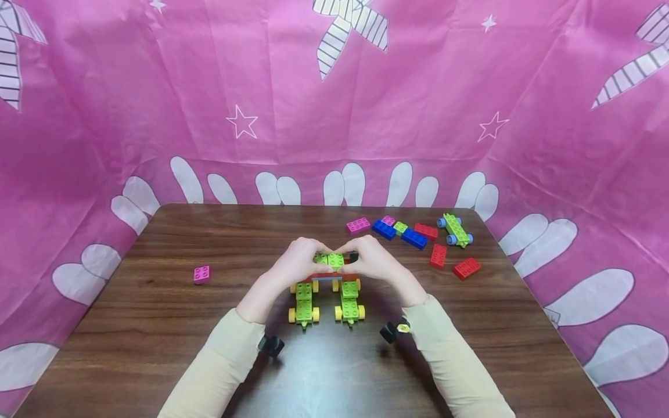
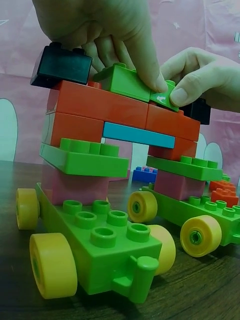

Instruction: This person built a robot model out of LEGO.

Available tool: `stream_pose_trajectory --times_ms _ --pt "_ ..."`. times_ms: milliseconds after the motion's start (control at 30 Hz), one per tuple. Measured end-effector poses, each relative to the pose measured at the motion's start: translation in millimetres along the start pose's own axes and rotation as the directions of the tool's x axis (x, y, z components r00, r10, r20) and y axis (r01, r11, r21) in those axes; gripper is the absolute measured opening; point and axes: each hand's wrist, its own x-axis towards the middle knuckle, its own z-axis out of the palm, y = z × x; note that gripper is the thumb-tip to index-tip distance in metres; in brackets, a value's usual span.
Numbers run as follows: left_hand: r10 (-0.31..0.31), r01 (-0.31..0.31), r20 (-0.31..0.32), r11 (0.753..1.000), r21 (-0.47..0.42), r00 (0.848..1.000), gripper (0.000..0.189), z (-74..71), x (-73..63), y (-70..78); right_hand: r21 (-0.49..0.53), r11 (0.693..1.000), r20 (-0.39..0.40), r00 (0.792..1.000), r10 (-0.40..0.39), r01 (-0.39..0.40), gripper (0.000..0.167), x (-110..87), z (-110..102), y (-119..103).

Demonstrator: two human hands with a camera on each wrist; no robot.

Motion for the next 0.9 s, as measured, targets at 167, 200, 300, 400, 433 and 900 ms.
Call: stream_pose_trajectory --times_ms 167,200,300,400,433,900 --pt "0.014 -0.014 0.0 1.0 0.018 1.0 0.033 -0.8 -0.3 1.0 -0.01 1.0 0.014 1.0 0.014 -0.013 0.035 1.0 -2.0 -3.1" --pt "0.015 -0.015 0.0 1.0 0.02 1.0 0.033 -1.0 -0.4 1.3 -0.012 1.0 0.013 1.0 0.014 -0.014 0.035 1.2 -2.3 -3.3" --pt "0.01 -0.01 0.002 1.0 0.023 1.0 0.033 -1.6 -0.8 2.2 -0.022 1.0 0.012 1.0 0.013 -0.012 0.035 1.6 -2.4 -3.7" --pt "0.0 0.0 0.005 1.0 0.02 1.0 0.033 -1.8 -1.1 2.9 -0.033 0.999 0.006 1.0 0.009 -0.008 0.034 1.6 -2.4 -4.8" --pt "-0.002 0.002 0.006 1.0 0.02 1.0 0.033 -1.7 -1.2 3.2 -0.036 0.999 0.003 1.0 0.008 -0.008 0.034 1.4 -2.1 -5.0" --pt "-0.016 0.016 -0.015 1.0 0.012 1.0 0.032 1.1 -0.1 1.1 0.025 0.999 0.033 0.999 0.039 -0.04 0.032 2.8 -1.2 -2.1"
